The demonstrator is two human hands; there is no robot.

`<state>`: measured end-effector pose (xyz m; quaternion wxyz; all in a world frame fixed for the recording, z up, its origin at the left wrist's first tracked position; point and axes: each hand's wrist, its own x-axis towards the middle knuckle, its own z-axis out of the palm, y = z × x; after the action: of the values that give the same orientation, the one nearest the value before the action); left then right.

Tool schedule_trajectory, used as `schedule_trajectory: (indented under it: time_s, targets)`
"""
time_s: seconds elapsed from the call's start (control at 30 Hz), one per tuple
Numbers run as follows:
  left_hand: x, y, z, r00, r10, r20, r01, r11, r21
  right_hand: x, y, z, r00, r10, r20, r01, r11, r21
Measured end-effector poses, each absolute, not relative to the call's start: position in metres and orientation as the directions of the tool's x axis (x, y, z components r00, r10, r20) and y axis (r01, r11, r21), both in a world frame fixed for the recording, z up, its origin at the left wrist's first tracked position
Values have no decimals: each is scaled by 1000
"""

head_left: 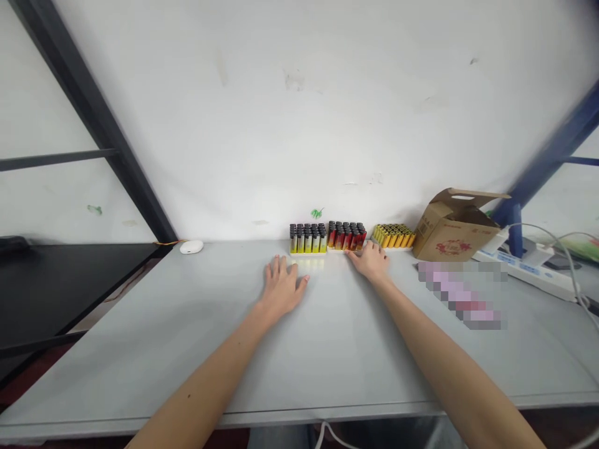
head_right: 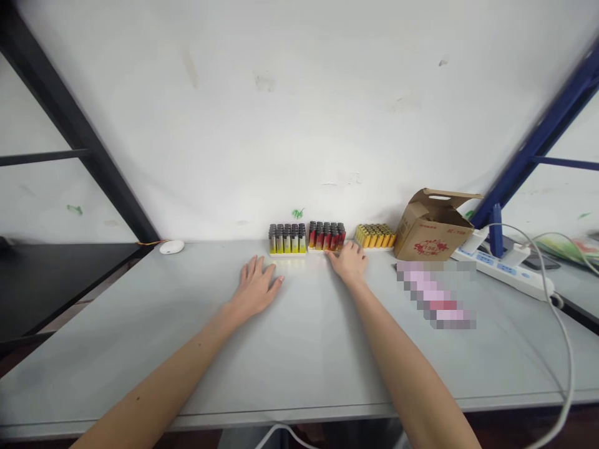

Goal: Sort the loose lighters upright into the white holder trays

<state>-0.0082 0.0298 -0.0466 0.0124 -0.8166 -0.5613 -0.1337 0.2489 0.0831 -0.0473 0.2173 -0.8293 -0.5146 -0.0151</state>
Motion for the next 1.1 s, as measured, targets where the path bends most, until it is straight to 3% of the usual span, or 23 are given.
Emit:
schedule_trajectory:
  time_s: [0.2,0.37,0.47,0.57,0.63,0.77,1.1]
  targets:
    - [-11,39,-50,358,888,288,888,-419,189,253,86,-49,485,835,259,852,-385,-355]
    - [-19,54,-52,289,894,342,880,-389,273,245,67,-53,485,814,320,833,-318,-454]
    - [-27,65,-51,310,884,350,834,-429,347,228,52,-49,303,880,367,858,-84,-507]
    - [-34,74,-51,342,876,341,787,-465,406,206,42,-47,68,916,397,776,202,-598]
    - [-36,76,-51,344,897,276,791,-435,429,193,41,-49,-14,915,403,729,285,-622]
    - [-35,74,-50,385,910,150,826,-413,383,183,44,-58,-68,954,290,723,248,-645]
    - [-35,73,-47,443,894,76,838,-442,320,174,55,-47,36,993,110,762,43,-646]
